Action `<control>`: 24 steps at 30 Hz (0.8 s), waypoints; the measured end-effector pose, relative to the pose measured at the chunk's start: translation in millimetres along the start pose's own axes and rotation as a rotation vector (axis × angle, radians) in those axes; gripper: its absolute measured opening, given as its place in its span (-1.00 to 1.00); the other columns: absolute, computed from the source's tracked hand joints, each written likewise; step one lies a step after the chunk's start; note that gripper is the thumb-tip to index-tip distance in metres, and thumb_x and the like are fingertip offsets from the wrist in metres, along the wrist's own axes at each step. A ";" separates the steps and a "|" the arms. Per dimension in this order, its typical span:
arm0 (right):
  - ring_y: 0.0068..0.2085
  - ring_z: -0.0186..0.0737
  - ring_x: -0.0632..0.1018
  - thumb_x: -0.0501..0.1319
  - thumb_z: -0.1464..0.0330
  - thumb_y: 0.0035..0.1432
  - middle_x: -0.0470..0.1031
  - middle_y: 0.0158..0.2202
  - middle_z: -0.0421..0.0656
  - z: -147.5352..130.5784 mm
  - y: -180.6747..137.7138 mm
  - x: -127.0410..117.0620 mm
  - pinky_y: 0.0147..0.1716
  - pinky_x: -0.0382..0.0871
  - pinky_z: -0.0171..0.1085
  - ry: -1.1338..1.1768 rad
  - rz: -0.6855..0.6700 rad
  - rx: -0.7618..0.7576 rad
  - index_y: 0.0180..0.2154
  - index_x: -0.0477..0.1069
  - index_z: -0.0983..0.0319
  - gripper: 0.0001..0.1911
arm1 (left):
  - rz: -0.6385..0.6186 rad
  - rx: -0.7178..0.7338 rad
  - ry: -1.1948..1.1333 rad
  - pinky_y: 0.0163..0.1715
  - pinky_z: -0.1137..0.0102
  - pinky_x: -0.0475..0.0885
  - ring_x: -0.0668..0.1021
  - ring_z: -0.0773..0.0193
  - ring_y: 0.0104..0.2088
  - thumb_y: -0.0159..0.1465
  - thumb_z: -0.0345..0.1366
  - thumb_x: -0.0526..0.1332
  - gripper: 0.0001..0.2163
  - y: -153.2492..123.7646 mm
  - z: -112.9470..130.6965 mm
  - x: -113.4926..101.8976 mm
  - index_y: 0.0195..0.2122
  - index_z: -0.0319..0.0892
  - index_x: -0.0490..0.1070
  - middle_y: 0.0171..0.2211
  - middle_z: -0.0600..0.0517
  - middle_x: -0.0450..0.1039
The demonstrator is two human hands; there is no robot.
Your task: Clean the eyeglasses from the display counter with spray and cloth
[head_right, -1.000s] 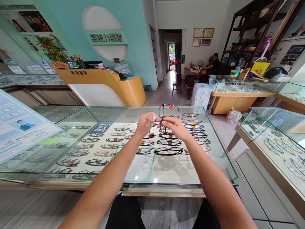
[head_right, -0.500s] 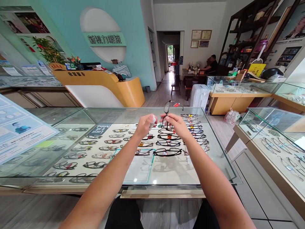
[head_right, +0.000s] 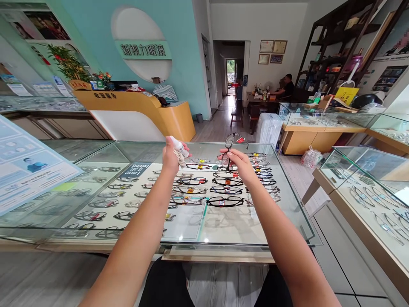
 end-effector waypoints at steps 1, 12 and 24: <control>-0.17 -0.16 0.62 0.32 0.00 0.34 0.76 -0.15 -0.09 0.3 -0.1 0.1 -0.13 0.40 -0.20 -0.004 -0.002 0.000 0.02 0.69 0.17 -0.55 | 0.048 -0.004 0.005 -0.43 0.36 0.58 0.54 0.23 -0.40 0.28 0.39 0.29 -0.41 6.9 -3.1 -10.2 -0.33 -0.12 0.43 -0.40 -0.02 0.44; -0.04 -0.01 0.68 0.34 -0.02 0.36 0.73 -0.20 -0.10 -1.9 -0.4 -3.4 0.00 0.48 -0.11 -0.009 0.009 -0.038 0.01 0.69 0.13 -0.57 | 0.204 -0.103 0.774 -0.04 0.20 0.55 0.64 0.03 0.00 0.44 -0.09 0.25 -0.77 43.7 -37.8 -78.6 -0.02 -0.09 0.33 -0.02 -0.16 0.60; -0.08 -0.01 0.65 0.38 -0.02 0.32 0.75 -0.13 -0.07 3.2 -0.7 -2.5 0.02 0.50 -0.06 -0.021 0.017 0.001 -0.01 0.70 0.14 -0.57 | 0.086 -0.168 1.000 -0.13 0.25 0.39 0.62 0.00 -0.11 0.27 -0.11 0.38 -0.77 41.9 -63.7 -103.8 -0.16 -0.14 0.56 -0.12 -0.13 0.68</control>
Point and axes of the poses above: each hand's wrist, its own y-axis towards the middle knuckle, its own x-axis out of the palm, z = x × y, the point moved 5 cm from there along y, towards the middle knuckle
